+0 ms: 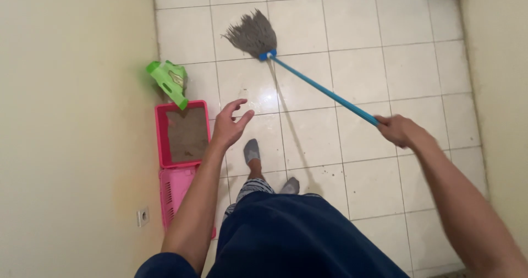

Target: Mopping a tiled floor in a residential area.

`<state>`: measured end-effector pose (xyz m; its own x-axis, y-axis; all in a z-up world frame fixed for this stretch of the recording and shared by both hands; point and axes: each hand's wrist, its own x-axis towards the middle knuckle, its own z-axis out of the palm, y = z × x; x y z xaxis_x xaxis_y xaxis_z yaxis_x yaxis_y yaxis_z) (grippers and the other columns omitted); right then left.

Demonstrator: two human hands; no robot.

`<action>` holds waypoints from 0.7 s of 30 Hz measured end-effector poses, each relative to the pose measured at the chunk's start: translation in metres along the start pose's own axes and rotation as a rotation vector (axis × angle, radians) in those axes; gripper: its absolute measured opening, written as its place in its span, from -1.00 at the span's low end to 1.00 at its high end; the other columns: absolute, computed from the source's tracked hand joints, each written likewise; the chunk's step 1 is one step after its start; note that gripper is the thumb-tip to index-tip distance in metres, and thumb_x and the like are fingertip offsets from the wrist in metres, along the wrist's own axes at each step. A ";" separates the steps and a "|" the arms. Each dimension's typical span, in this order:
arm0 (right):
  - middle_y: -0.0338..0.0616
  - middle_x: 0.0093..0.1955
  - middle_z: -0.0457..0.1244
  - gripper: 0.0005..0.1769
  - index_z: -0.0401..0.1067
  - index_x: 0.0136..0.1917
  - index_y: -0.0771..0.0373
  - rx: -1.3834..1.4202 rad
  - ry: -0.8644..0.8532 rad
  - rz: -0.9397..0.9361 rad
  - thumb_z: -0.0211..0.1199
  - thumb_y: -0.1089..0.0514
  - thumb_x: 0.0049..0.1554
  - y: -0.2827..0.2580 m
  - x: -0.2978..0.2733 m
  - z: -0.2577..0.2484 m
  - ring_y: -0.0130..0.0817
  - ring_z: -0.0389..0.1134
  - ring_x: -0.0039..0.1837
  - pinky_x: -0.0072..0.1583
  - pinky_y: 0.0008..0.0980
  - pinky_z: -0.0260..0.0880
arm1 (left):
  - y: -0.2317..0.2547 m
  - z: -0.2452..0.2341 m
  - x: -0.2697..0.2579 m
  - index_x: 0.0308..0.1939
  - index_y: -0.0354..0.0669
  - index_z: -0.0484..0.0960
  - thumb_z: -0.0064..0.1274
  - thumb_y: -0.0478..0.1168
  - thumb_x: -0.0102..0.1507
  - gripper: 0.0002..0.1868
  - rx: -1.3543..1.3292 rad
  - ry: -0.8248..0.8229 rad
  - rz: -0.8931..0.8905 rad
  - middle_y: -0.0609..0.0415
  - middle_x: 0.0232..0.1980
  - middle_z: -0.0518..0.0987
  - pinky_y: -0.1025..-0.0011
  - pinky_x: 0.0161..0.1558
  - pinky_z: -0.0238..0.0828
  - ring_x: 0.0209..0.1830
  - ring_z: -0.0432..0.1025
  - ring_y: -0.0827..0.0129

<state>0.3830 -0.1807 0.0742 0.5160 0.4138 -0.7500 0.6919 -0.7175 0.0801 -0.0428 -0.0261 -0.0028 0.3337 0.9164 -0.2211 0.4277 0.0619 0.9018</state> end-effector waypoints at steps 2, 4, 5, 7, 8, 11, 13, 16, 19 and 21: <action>-0.07 -0.40 0.23 -0.46 0.33 0.53 -0.27 0.013 -0.027 0.042 -0.04 -0.10 0.31 0.044 -0.005 0.007 -0.29 0.17 -0.37 -0.23 -0.23 0.28 | -0.001 0.014 -0.004 0.21 -0.07 0.61 0.25 0.05 0.22 -0.46 0.015 -0.035 0.003 0.01 0.25 0.60 0.25 0.13 0.46 0.28 0.47 0.21; -0.10 -0.41 0.18 -0.47 0.33 0.53 -0.26 0.021 -0.054 0.075 -0.02 -0.11 0.32 0.062 -0.016 0.004 -0.32 0.13 -0.38 -0.24 -0.23 0.24 | -0.001 0.023 -0.005 0.21 -0.06 0.61 0.25 0.05 0.21 -0.46 0.031 -0.061 0.004 0.02 0.25 0.60 0.23 0.13 0.45 0.28 0.46 0.20; -0.10 -0.40 0.23 -0.48 0.34 0.52 -0.27 -0.011 -0.049 0.084 -0.01 -0.10 0.31 0.057 -0.025 0.000 -0.32 0.16 -0.36 -0.23 -0.24 0.27 | -0.001 0.026 -0.004 0.21 -0.06 0.62 0.25 0.05 0.21 -0.46 0.029 -0.072 0.005 0.02 0.25 0.60 0.23 0.13 0.45 0.28 0.46 0.21; -0.09 -0.38 0.27 -0.48 0.36 0.51 -0.27 -0.041 -0.047 0.096 0.00 -0.09 0.31 0.047 -0.034 -0.005 -0.33 0.20 -0.35 -0.22 -0.24 0.30 | 0.001 0.028 -0.001 0.21 -0.06 0.62 0.26 0.05 0.20 -0.46 0.028 -0.088 0.004 0.03 0.25 0.60 0.23 0.13 0.45 0.28 0.46 0.21; -0.07 -0.35 0.34 -0.48 0.38 0.50 -0.27 -0.060 -0.017 0.065 0.00 -0.08 0.29 0.041 -0.035 -0.006 -0.31 0.27 -0.33 -0.20 -0.23 0.35 | 0.003 0.028 0.002 0.21 -0.06 0.62 0.26 0.05 0.20 -0.46 0.040 -0.096 0.004 0.03 0.25 0.60 0.23 0.13 0.45 0.27 0.46 0.21; -0.02 -0.28 0.42 -0.48 0.40 0.48 -0.26 -0.067 0.034 -0.008 0.02 -0.07 0.27 0.013 -0.016 -0.004 -0.24 0.38 -0.28 -0.15 -0.20 0.43 | 0.009 0.018 0.016 0.21 -0.06 0.61 0.25 0.04 0.21 -0.47 0.047 -0.091 0.015 0.02 0.26 0.60 0.23 0.13 0.45 0.27 0.47 0.20; 0.00 -0.23 0.44 -0.47 0.40 0.47 -0.25 -0.059 0.054 -0.046 0.02 -0.07 0.25 -0.011 0.007 0.005 -0.19 0.42 -0.24 -0.12 -0.17 0.46 | 0.009 0.011 0.025 0.22 -0.06 0.61 0.25 0.04 0.21 -0.47 0.040 -0.080 0.023 0.02 0.26 0.60 0.23 0.13 0.45 0.27 0.46 0.20; 0.07 -0.01 0.42 -0.47 0.38 0.48 -0.18 -0.008 0.137 -0.152 -0.01 -0.04 0.26 -0.062 0.053 0.013 0.01 0.48 -0.07 -0.02 -0.06 0.50 | 0.006 -0.003 0.047 0.21 -0.06 0.61 0.25 0.04 0.21 -0.47 0.032 -0.049 0.028 0.01 0.26 0.60 0.23 0.12 0.47 0.27 0.47 0.21; 0.10 0.06 0.42 -0.46 0.34 0.49 -0.09 0.013 0.123 -0.197 -0.04 0.03 0.26 -0.116 0.113 0.035 0.04 0.48 0.03 0.09 -0.03 0.49 | 0.000 -0.018 0.049 0.21 -0.06 0.61 0.25 0.04 0.22 -0.47 0.045 -0.043 -0.004 0.00 0.27 0.60 0.25 0.13 0.47 0.27 0.47 0.21; 0.13 0.15 0.37 -0.50 0.33 0.46 0.04 -0.063 0.257 -0.343 -0.02 0.07 0.26 -0.144 0.182 0.060 0.14 0.40 0.12 0.14 0.06 0.45 | -0.006 -0.025 0.052 0.23 -0.05 0.60 0.24 0.03 0.23 -0.48 0.072 -0.035 0.002 0.00 0.28 0.58 0.25 0.13 0.46 0.27 0.46 0.21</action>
<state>0.3468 -0.0352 -0.1131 0.3542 0.7540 -0.5532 0.8707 -0.4818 -0.0992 -0.0492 0.0311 -0.0107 0.3634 0.9020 -0.2332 0.4857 0.0301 0.8736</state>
